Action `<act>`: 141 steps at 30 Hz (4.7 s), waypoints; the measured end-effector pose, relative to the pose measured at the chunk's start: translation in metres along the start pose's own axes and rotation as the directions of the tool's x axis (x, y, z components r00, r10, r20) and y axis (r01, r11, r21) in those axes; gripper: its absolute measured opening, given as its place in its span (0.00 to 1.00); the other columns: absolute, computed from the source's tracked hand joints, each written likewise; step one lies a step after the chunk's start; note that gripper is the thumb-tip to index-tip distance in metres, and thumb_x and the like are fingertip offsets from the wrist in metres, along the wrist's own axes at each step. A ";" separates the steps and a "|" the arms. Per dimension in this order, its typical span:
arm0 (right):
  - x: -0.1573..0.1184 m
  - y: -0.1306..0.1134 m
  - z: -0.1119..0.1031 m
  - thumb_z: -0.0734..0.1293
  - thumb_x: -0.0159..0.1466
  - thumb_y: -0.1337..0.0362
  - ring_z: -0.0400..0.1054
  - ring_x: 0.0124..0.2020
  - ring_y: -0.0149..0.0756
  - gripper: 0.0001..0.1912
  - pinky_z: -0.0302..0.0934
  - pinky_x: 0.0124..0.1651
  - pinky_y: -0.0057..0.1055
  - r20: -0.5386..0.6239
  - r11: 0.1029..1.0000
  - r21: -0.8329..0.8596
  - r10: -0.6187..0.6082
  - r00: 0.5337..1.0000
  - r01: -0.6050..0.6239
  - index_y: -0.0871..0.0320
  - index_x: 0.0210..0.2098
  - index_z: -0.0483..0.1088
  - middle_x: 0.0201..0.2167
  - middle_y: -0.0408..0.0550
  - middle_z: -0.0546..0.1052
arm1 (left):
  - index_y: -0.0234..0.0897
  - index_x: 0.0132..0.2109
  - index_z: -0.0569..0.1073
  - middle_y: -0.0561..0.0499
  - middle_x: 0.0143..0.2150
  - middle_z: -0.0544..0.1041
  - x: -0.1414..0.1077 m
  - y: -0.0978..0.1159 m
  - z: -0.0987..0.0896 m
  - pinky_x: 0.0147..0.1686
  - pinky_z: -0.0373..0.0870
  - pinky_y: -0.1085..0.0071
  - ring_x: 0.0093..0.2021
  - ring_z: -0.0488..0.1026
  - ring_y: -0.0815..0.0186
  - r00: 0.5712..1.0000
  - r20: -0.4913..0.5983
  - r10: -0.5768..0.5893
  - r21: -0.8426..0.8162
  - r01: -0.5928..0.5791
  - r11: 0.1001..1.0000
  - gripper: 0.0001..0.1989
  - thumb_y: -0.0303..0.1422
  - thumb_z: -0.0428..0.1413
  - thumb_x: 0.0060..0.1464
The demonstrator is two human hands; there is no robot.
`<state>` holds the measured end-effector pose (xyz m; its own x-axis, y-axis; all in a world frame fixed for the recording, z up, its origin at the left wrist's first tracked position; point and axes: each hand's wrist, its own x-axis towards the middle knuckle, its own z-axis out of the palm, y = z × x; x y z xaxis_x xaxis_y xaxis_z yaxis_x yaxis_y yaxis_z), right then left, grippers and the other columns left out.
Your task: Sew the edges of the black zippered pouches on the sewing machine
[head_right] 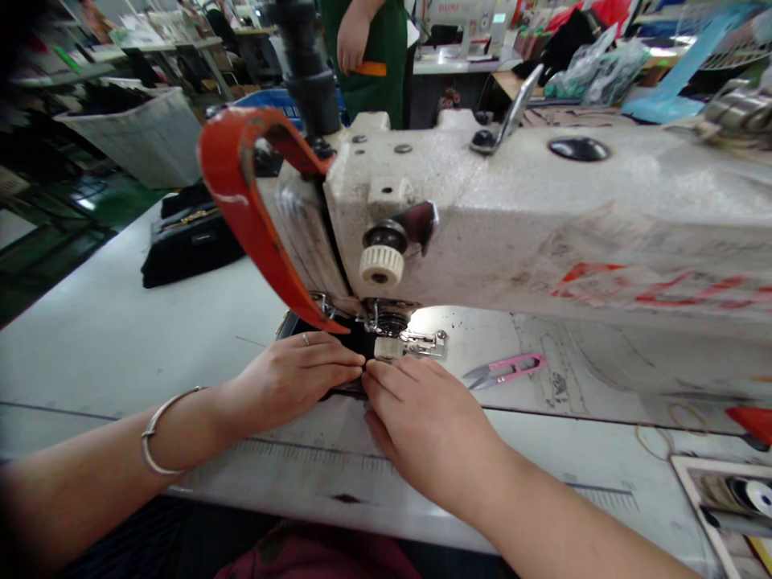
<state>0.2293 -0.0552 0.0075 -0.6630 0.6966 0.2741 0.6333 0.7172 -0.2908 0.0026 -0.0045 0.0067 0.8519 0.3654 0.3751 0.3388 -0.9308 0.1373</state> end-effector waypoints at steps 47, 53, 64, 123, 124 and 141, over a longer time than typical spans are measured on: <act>0.003 0.016 0.013 0.62 0.65 0.73 0.70 0.40 0.41 0.09 0.63 0.45 0.40 -0.155 0.997 0.000 0.080 0.985 -0.081 0.61 0.41 0.73 0.41 0.50 0.77 | 0.30 0.56 0.70 0.42 0.56 0.72 -0.001 -0.004 0.004 0.60 0.67 0.54 0.56 0.68 0.57 0.984 0.078 -0.161 0.066 0.156 0.986 0.15 0.27 0.48 0.65; -0.003 0.016 0.014 0.61 0.61 0.77 0.70 0.43 0.43 0.16 0.65 0.47 0.41 -0.132 1.000 -0.014 0.010 0.991 -0.012 0.62 0.46 0.73 0.43 0.52 0.77 | 0.24 0.56 0.69 0.39 0.55 0.73 0.004 0.020 0.001 0.57 0.70 0.57 0.56 0.68 0.55 0.975 0.100 -0.199 0.152 0.182 0.971 0.17 0.22 0.44 0.62; 0.002 0.022 0.013 0.61 0.61 0.77 0.71 0.42 0.41 0.16 0.66 0.49 0.40 -0.163 0.999 0.041 -0.018 0.986 0.025 0.64 0.45 0.74 0.42 0.53 0.78 | 0.30 0.55 0.71 0.42 0.56 0.73 0.006 0.023 -0.013 0.59 0.70 0.58 0.58 0.69 0.58 0.958 0.186 -0.218 0.109 0.200 0.974 0.17 0.31 0.44 0.67; 0.004 0.026 0.012 0.66 0.65 0.66 0.63 0.38 0.41 0.04 0.60 0.43 0.38 -0.183 0.989 0.029 0.148 0.972 -0.145 0.59 0.37 0.74 0.36 0.49 0.75 | 0.37 0.43 0.76 0.50 0.41 0.80 0.005 0.002 0.012 0.48 0.74 0.64 0.43 0.77 0.65 0.936 -0.122 -0.331 -0.140 0.313 0.939 0.05 0.30 0.58 0.60; 0.004 0.027 0.013 0.66 0.65 0.65 0.63 0.37 0.40 0.04 0.60 0.43 0.38 -0.189 0.989 0.041 0.146 0.971 -0.141 0.58 0.37 0.74 0.35 0.49 0.75 | 0.37 0.43 0.76 0.50 0.41 0.80 0.005 0.002 0.012 0.47 0.74 0.65 0.42 0.77 0.65 0.927 -0.131 -0.351 -0.170 0.328 0.929 0.04 0.30 0.58 0.60; 0.007 0.019 0.010 0.64 0.66 0.68 0.69 0.40 0.40 0.07 0.63 0.45 0.38 -0.220 0.994 0.045 0.110 0.969 -0.102 0.60 0.41 0.73 0.40 0.51 0.77 | 0.37 0.42 0.77 0.51 0.42 0.80 0.005 0.006 0.012 0.48 0.74 0.67 0.43 0.77 0.67 0.964 -0.134 -0.231 -0.072 0.223 0.972 0.06 0.25 0.55 0.61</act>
<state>0.2325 -0.0365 -0.0051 -0.4852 0.7582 0.4355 0.6794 0.6405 -0.3581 0.0138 -0.0083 -0.0013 0.6893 0.5659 0.4523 0.4908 -0.8240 0.2831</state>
